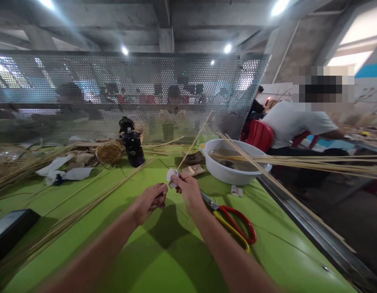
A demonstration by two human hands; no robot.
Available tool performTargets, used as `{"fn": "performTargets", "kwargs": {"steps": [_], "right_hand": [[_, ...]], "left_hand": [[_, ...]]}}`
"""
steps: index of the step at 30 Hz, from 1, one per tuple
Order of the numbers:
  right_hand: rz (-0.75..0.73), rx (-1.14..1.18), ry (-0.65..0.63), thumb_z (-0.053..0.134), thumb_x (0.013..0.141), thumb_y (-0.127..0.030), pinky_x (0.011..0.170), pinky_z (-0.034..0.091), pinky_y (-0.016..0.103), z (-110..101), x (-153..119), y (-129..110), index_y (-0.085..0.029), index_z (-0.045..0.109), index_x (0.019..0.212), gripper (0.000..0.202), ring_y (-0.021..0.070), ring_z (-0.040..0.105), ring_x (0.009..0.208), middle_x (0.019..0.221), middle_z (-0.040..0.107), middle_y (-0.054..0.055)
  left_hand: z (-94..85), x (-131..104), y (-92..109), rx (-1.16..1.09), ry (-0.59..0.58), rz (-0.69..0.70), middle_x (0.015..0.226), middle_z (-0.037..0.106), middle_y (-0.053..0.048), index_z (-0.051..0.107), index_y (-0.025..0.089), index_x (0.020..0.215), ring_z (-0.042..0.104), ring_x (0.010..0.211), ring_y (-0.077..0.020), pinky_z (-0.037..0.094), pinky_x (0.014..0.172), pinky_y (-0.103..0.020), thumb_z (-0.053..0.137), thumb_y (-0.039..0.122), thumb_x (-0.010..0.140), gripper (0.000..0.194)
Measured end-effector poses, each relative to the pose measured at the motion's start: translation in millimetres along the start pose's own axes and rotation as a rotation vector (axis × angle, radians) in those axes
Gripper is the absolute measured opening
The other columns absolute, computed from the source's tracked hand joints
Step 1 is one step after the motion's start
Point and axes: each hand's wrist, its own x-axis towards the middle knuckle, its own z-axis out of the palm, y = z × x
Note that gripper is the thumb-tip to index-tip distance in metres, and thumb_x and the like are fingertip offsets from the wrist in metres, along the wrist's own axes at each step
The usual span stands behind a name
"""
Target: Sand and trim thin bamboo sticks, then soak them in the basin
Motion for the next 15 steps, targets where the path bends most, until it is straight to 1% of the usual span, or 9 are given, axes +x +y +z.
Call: {"fn": "performTargets", "kwargs": {"steps": [4,9,11,15], "right_hand": [[-0.036,0.037,0.048,0.073,0.067,-0.043,0.049,0.026,0.024,-3.7,1.8,-2.8,-0.017,0.066,0.069,0.027,0.0083,0.036,0.05,0.06,0.056,-0.002],[0.031,-0.04,-0.031,0.073,0.066,-0.042,0.048,0.024,0.025,-0.1,-0.7,0.3,-0.016,0.065,0.063,0.028,0.0084,0.035,0.049,0.054,0.052,-0.002],[0.037,-0.048,-0.037,0.073,0.065,-0.043,0.048,0.024,0.025,0.7,-1.7,-0.5,-0.016,0.066,0.063,0.028,0.0084,0.035,0.048,0.053,0.052,-0.003],[0.003,-0.008,0.052,0.074,0.064,-0.044,0.049,0.025,0.025,0.3,-1.8,-4.1,-0.016,0.066,0.065,0.028,0.0085,0.036,0.049,0.057,0.055,-0.002]], "left_hand": [[1.8,-0.9,1.3,0.02,-0.026,-0.022,0.05,0.031,0.01,0.048,0.018,0.073,0.023,0.042,-0.0056,0.031,0.055,-0.023,0.051,0.047,0.087,0.032],[4.5,-0.7,3.3,0.003,0.031,-0.012,0.051,0.031,0.01,0.047,0.018,0.073,0.021,0.042,-0.0052,0.026,0.051,-0.022,0.053,0.045,0.085,0.03],[5.3,-0.9,3.8,0.002,0.039,-0.012,0.052,0.032,0.01,0.046,0.018,0.074,0.021,0.042,-0.0049,0.025,0.05,-0.022,0.054,0.045,0.084,0.03],[6.0,-1.3,3.4,0.019,0.005,0.0,0.051,0.031,0.01,0.047,0.018,0.073,0.021,0.042,-0.0048,0.025,0.05,-0.022,0.052,0.046,0.086,0.031]]}}
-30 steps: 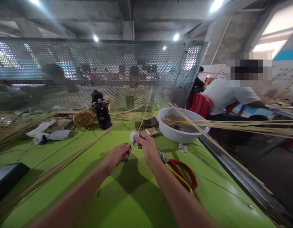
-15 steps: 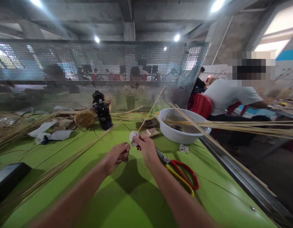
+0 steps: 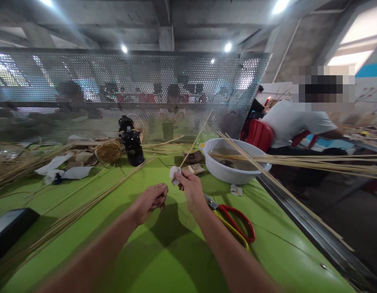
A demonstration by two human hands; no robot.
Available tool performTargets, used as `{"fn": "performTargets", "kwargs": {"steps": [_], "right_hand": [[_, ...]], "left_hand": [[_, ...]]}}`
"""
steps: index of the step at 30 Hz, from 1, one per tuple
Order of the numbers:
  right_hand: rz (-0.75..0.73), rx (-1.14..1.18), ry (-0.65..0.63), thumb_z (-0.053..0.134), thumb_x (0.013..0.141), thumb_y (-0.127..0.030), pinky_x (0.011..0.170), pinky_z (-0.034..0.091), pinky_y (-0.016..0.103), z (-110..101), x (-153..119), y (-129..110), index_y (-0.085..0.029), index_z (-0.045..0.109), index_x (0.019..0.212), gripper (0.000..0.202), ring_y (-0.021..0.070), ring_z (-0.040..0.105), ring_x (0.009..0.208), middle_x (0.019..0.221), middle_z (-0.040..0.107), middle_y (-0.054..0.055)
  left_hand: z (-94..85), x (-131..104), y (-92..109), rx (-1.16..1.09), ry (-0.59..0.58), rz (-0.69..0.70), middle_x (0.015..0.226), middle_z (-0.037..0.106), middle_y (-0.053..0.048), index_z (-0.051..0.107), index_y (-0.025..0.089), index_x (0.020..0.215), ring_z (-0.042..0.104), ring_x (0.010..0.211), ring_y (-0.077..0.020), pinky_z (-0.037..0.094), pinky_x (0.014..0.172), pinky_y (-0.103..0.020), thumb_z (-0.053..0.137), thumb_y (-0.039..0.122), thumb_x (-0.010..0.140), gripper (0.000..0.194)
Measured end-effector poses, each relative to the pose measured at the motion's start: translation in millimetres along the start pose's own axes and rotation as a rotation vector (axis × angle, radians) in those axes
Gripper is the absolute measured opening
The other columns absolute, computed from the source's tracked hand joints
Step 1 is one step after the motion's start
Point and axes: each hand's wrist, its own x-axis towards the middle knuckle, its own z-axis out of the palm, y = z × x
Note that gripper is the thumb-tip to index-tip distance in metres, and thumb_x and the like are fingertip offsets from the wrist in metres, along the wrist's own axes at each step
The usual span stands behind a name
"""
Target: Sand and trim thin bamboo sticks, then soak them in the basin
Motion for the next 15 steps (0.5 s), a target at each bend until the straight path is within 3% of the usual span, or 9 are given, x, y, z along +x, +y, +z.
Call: {"fn": "performTargets", "kwargs": {"steps": [6,12,15], "right_hand": [[0.063,-0.029,-0.096,0.074,0.063,-0.042,0.048,0.025,0.025,3.8,-2.8,4.6,-0.016,0.066,0.063,0.028,0.0084,0.036,0.048,0.053,0.052,-0.002],[-0.006,0.019,0.017,0.074,0.064,-0.043,0.048,0.024,0.025,-1.4,0.9,3.2,-0.017,0.066,0.065,0.026,0.0087,0.035,0.048,0.058,0.056,-0.002],[0.017,-0.002,-0.035,0.073,0.065,-0.043,0.049,0.025,0.025,-0.4,0.2,5.4,-0.017,0.065,0.064,0.027,0.0088,0.036,0.049,0.057,0.055,-0.002]], "left_hand": [[-3.4,2.4,-1.8,-0.022,0.041,-0.019,0.054,0.032,0.009,0.047,0.018,0.075,0.023,0.044,-0.0052,0.025,0.05,-0.021,0.053,0.044,0.086,0.029],[-3.3,1.5,-3.1,0.022,-0.009,-0.023,0.052,0.033,0.009,0.048,0.018,0.073,0.024,0.044,-0.0056,0.028,0.051,-0.022,0.053,0.048,0.086,0.033],[-4.2,2.7,-3.9,0.008,0.022,-0.014,0.054,0.034,0.009,0.048,0.018,0.074,0.026,0.045,-0.0058,0.026,0.05,-0.022,0.054,0.047,0.085,0.032]]}}
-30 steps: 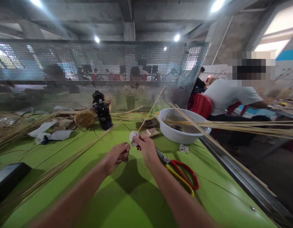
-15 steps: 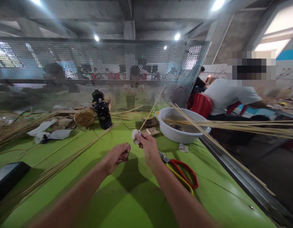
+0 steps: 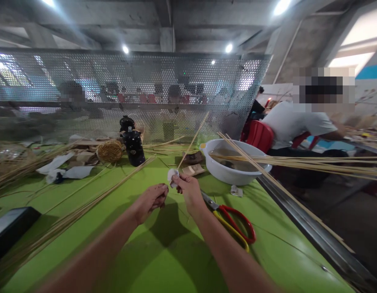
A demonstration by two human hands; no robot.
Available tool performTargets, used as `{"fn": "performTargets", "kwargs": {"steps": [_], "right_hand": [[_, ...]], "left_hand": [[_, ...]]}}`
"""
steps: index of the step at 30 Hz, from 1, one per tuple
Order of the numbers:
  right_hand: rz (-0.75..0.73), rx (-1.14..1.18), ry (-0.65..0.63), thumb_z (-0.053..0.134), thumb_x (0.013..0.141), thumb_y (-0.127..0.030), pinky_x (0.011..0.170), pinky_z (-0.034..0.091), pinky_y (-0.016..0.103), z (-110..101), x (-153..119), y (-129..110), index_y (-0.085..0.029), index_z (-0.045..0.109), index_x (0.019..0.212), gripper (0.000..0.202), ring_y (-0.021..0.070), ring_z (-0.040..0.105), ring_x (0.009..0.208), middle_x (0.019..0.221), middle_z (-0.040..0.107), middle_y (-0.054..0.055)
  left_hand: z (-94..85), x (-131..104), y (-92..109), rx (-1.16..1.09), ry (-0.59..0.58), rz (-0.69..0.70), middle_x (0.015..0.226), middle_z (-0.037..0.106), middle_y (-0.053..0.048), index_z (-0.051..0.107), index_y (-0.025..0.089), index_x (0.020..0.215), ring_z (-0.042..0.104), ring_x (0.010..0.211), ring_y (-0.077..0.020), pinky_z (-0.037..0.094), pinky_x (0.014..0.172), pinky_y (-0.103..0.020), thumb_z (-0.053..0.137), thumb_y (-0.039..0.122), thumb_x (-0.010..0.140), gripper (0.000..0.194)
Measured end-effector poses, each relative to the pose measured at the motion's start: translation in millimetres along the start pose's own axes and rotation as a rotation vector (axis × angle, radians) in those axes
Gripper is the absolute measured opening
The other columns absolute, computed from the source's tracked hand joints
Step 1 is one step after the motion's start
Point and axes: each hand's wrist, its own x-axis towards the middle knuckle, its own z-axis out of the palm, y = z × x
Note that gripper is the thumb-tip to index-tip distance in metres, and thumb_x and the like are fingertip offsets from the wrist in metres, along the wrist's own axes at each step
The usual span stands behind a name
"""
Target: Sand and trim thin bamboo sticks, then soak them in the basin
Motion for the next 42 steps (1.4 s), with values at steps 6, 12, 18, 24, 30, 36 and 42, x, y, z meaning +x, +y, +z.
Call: {"fn": "performTargets", "kwargs": {"steps": [6,12,18,24,30,36,42], "right_hand": [[0.013,-0.022,-0.006,0.073,0.064,-0.043,0.049,0.024,0.025,0,1,3,-0.016,0.066,0.063,0.027,0.0087,0.036,0.048,0.054,0.053,-0.002],[-0.018,0.067,0.096,0.075,0.061,-0.041,0.048,0.022,0.025,-8,9,0,-0.017,0.066,0.064,0.025,0.0084,0.034,0.048,0.057,0.054,-0.002],[0.009,0.031,-0.003,0.073,0.064,-0.044,0.049,0.024,0.026,3,1,4,-0.018,0.063,0.062,0.028,0.0093,0.035,0.048,0.057,0.055,-0.002],[-0.056,0.083,0.088,0.075,0.064,-0.041,0.049,0.022,0.025,-9,12,1,-0.017,0.065,0.066,0.026,0.0085,0.033,0.048,0.057,0.053,-0.003],[-0.058,0.114,0.077,0.076,0.063,-0.039,0.049,0.022,0.025,-10,12,2,-0.017,0.064,0.065,0.025,0.0083,0.034,0.049,0.058,0.054,-0.003],[0.006,0.023,-0.016,0.074,0.064,-0.043,0.049,0.024,0.026,3,2,6,-0.017,0.062,0.062,0.028,0.0089,0.035,0.048,0.055,0.053,-0.003],[-0.066,0.019,0.123,0.074,0.062,-0.044,0.047,0.023,0.025,-15,18,-1,-0.018,0.063,0.065,0.028,0.0092,0.033,0.048,0.058,0.054,-0.002]], "left_hand": [[-0.6,3,0,0.017,0.016,-0.003,0.058,0.035,0.008,0.048,0.017,0.074,0.027,0.047,-0.0054,0.022,0.048,-0.021,0.057,0.046,0.083,0.031],[1.8,0,-1,0.105,-0.033,0.002,0.052,0.035,0.008,0.052,0.017,0.074,0.028,0.045,-0.0068,0.023,0.047,-0.021,0.054,0.05,0.085,0.035],[1.0,3,1,0.071,0.033,0.084,0.049,0.041,0.007,0.055,0.017,0.082,0.031,0.044,-0.0077,0.027,0.048,-0.021,0.054,0.049,0.084,0.033],[1.4,2,1,0.11,-0.052,0.001,0.046,0.039,0.008,0.053,0.016,0.076,0.028,0.042,-0.0061,0.023,0.047,-0.021,0.056,0.043,0.084,0.028],[1.2,1,-1,0.039,-0.082,0.041,0.051,0.047,0.006,0.056,0.015,0.08,0.037,0.045,-0.0066,0.031,0.05,-0.021,0.057,0.044,0.085,0.029],[0.1,6,-1,0.068,-0.022,0.093,0.049,0.047,0.006,0.053,0.017,0.08,0.037,0.043,-0.0072,0.031,0.049,-0.021,0.057,0.044,0.084,0.028],[0.4,3,1,0.197,-0.114,0.037,0.046,0.047,0.006,0.053,0.017,0.077,0.038,0.042,-0.008,0.028,0.046,-0.021,0.055,0.044,0.084,0.028]]}}
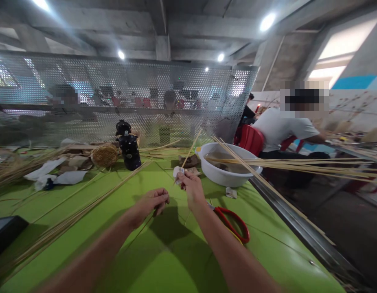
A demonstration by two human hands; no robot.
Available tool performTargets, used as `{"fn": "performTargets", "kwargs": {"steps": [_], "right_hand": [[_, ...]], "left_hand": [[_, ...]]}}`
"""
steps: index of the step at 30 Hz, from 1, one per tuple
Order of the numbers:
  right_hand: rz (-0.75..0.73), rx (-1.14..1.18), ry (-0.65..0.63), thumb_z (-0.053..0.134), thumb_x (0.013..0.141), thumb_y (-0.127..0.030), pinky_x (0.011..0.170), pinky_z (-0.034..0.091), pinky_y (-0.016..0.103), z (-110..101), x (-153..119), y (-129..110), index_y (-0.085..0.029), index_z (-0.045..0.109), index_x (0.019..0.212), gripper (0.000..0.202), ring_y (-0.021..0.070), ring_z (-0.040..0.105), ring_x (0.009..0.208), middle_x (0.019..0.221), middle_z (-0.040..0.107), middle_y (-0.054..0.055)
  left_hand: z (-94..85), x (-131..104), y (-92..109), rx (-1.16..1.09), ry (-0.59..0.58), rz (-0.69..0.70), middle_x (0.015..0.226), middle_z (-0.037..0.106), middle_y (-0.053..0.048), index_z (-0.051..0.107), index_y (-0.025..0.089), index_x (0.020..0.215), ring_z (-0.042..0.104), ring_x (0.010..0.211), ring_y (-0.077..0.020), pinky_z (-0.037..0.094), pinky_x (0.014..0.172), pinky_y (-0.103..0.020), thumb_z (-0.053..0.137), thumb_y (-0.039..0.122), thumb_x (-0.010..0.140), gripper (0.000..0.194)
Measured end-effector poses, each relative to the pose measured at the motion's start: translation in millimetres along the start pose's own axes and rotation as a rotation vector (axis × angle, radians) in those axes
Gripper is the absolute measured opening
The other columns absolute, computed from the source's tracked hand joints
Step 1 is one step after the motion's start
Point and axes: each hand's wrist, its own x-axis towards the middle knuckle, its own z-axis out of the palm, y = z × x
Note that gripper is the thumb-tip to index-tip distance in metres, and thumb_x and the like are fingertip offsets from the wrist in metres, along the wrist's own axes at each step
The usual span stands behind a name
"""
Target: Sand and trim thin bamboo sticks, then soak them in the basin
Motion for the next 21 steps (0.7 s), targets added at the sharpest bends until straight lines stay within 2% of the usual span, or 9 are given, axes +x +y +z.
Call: {"fn": "performTargets", "kwargs": {"steps": [4,10,14,21], "right_hand": [[-0.004,0.011,0.026,0.074,0.06,-0.044,0.047,0.023,0.024,-3,3,2,-0.018,0.063,0.068,0.029,0.0091,0.032,0.048,0.058,0.052,-0.003],[0.087,-0.049,-0.136,0.072,0.064,-0.042,0.05,0.026,0.025,6,-10,13,-0.017,0.064,0.067,0.026,0.0091,0.036,0.05,0.06,0.055,-0.002],[0.131,-0.087,-0.184,0.072,0.064,-0.042,0.05,0.025,0.025,7,-17,14,-0.017,0.063,0.063,0.027,0.0095,0.035,0.049,0.056,0.054,-0.002],[0.079,-0.061,-0.07,0.074,0.061,-0.043,0.049,0.023,0.026,1,-12,14,-0.017,0.064,0.064,0.027,0.0089,0.035,0.047,0.055,0.054,-0.003]], "left_hand": [[-0.1,0,-2,-0.01,-0.004,0.007,0.049,0.052,0.004,0.055,0.017,0.08,0.044,0.044,-0.0091,0.031,0.047,-0.022,0.054,0.046,0.084,0.029],[-2.0,3,-5,-0.04,0.087,0.043,0.048,0.049,0.005,0.053,0.017,0.078,0.041,0.044,-0.0088,0.034,0.049,-0.022,0.053,0.044,0.085,0.028],[0.0,5,-8,-0.043,0.131,0.047,0.047,0.048,0.005,0.052,0.017,0.076,0.04,0.042,-0.0086,0.031,0.048,-0.022,0.054,0.047,0.083,0.03],[6.8,7,-10,0.01,0.131,0.074,0.046,0.049,0.005,0.051,0.018,0.074,0.04,0.041,-0.009,0.033,0.049,-0.022,0.05,0.04,0.085,0.025]]}}
